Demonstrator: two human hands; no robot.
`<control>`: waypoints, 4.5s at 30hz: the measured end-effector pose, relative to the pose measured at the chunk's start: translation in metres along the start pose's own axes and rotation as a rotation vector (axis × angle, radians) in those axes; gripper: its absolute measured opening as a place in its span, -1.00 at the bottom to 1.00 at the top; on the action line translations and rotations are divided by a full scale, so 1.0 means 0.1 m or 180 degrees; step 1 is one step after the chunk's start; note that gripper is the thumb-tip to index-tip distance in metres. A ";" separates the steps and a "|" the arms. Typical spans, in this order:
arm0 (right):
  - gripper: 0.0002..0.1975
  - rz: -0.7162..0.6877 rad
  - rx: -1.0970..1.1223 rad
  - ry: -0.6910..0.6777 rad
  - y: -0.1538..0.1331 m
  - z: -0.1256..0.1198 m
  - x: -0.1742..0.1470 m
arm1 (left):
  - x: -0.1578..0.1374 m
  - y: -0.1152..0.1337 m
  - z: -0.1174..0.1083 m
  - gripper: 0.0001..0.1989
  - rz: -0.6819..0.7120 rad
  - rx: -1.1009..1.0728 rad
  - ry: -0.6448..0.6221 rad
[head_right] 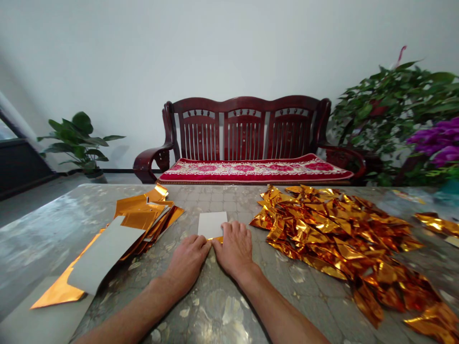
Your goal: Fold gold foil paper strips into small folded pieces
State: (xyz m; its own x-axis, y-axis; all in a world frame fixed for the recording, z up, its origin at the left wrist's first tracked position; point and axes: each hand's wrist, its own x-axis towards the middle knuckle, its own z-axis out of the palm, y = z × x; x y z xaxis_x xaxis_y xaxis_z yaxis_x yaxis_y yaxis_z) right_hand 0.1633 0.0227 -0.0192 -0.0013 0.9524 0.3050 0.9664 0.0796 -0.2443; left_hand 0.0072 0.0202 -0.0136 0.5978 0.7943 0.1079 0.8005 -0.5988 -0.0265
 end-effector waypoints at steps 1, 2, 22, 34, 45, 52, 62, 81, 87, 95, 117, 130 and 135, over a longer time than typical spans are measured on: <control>-0.61 -0.0011 0.0032 -0.0020 -0.01 0.00 0.00 | 0.00 0.01 -0.01 -0.80 -0.0012 0.0043 -0.0029; -0.63 -0.0013 0.0062 -0.0036 -0.01 0.00 0.00 | -0.01 0.03 -0.02 -0.80 -0.0031 0.0078 -0.0047; -0.77 0.0161 0.0033 0.0128 0.29 -0.04 0.05 | -0.12 0.22 -0.02 -0.77 -0.0146 0.0063 -0.0087; -0.95 0.0115 0.0903 0.0186 0.23 0.09 0.15 | -0.13 0.26 0.05 -0.76 0.0026 -0.0568 -0.0025; -0.79 -0.1596 0.1376 0.1365 0.10 -0.15 -0.03 | -0.03 0.00 0.14 -0.53 -0.0225 -0.2008 0.2312; -0.84 -0.1725 0.1330 0.1348 0.06 -0.15 -0.07 | 0.00 -0.07 0.06 -0.88 -0.0258 -0.2362 0.2499; -0.76 -0.1674 0.0200 0.1163 0.26 -0.19 -0.04 | -0.01 -0.13 0.02 -0.87 -0.0393 -0.1616 0.2148; -0.86 -0.1117 0.0562 -0.0045 0.33 0.00 0.08 | 0.10 -0.29 0.16 -0.83 -0.0958 -0.1918 0.0771; -0.85 -0.0844 0.0664 -0.0209 0.30 -0.04 0.10 | 0.14 -0.30 0.10 -0.83 -0.1176 -0.1894 0.0610; -0.77 -0.0646 0.0446 -0.0301 0.26 -0.07 0.12 | 0.14 -0.29 0.09 -0.79 -0.1251 -0.1716 0.0582; -0.94 -0.0587 0.0177 -0.0146 0.23 0.02 0.13 | 0.15 -0.26 0.11 -0.95 -0.1231 -0.1452 0.0598; -0.93 -0.0302 0.0024 -0.0151 0.20 0.00 0.15 | 0.07 -0.15 0.04 -0.79 -0.0497 -0.0915 0.0680; -0.87 -0.0124 -0.0137 -0.0036 0.11 0.01 0.10 | 0.03 -0.05 0.02 -0.78 -0.0112 -0.0259 0.0244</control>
State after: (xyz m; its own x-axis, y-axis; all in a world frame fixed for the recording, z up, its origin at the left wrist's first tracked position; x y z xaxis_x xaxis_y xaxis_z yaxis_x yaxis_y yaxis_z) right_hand 0.1736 0.0330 -0.0198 -0.0419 0.9521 0.3030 0.9757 0.1043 -0.1926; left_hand 0.0054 0.0255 -0.0155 0.5619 0.8067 0.1832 0.8128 -0.5796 0.0591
